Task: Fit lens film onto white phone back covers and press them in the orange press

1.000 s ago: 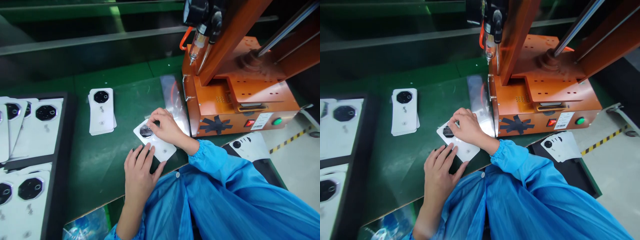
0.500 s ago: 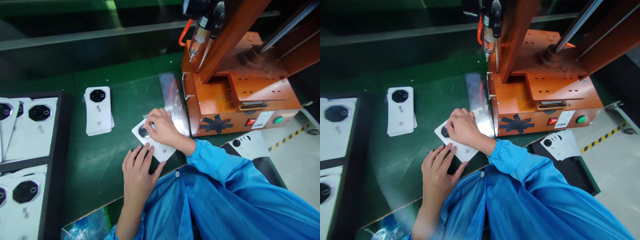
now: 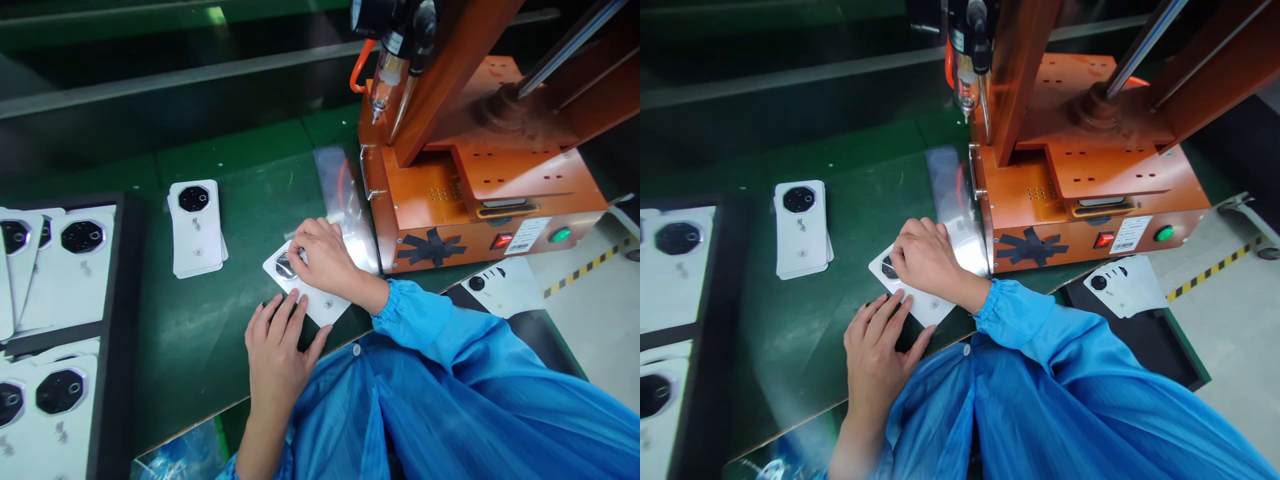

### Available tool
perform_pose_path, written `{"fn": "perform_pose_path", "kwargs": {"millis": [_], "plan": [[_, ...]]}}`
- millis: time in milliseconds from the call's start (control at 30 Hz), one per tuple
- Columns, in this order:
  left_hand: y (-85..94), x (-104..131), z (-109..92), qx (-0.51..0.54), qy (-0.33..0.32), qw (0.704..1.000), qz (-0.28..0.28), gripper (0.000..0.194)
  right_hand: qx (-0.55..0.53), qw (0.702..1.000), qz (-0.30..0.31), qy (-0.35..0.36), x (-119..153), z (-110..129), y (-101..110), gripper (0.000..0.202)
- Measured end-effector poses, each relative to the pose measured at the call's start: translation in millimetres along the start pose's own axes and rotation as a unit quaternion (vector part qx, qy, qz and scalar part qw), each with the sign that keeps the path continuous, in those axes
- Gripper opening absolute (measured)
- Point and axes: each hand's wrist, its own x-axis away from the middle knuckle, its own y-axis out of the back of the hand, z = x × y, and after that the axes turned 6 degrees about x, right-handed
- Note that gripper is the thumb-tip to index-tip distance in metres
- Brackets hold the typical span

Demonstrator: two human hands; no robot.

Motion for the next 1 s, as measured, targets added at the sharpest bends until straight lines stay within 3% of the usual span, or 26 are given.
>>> {"fn": "perform_pose_path", "kwargs": {"millis": [267,400,500,567,667,733,767,867,1000], "plan": [[-0.3,1.0,-1.1,-0.004,-0.001,1.000,0.002,0.059,0.062,0.997,-0.017,0.034,1.6,-2.2,-1.1,0.015],[-0.9,0.8,-0.7,-0.007,-0.004,1.000,-0.001,0.059,0.085,0.995,-0.035,0.043,8.6,-0.5,10.2,0.022],[-1.1,1.5,0.1,-0.004,-0.005,1.000,0.001,0.058,0.087,0.991,-0.035,0.091,35.2,2.1,28.9,0.026],[-1.0,2.9,0.7,0.005,-0.004,1.000,0.008,0.058,0.091,0.985,0.015,0.149,62.7,0.7,39.4,0.028],[-0.2,5.5,1.6,0.036,0.021,0.999,0.014,0.058,0.100,0.968,0.092,0.209,104.4,-10.3,44.2,0.053],[0.7,6.6,2.8,0.069,0.046,0.996,0.008,0.058,0.111,0.958,0.108,0.240,124.8,-20.6,41.6,0.071],[1.1,6.8,3.6,0.086,0.059,0.995,0.003,0.058,0.121,0.953,0.108,0.257,132.0,-25.2,40.2,0.070],[1.3,7.0,7.4,0.114,0.087,0.990,-0.005,0.056,0.157,0.938,0.087,0.298,144.1,-32.8,41.1,0.040],[0.9,9.1,18.0,0.124,0.092,0.988,0.011,0.054,0.150,0.931,0.002,0.333,152.3,-30.1,58.2,0.025]]}}
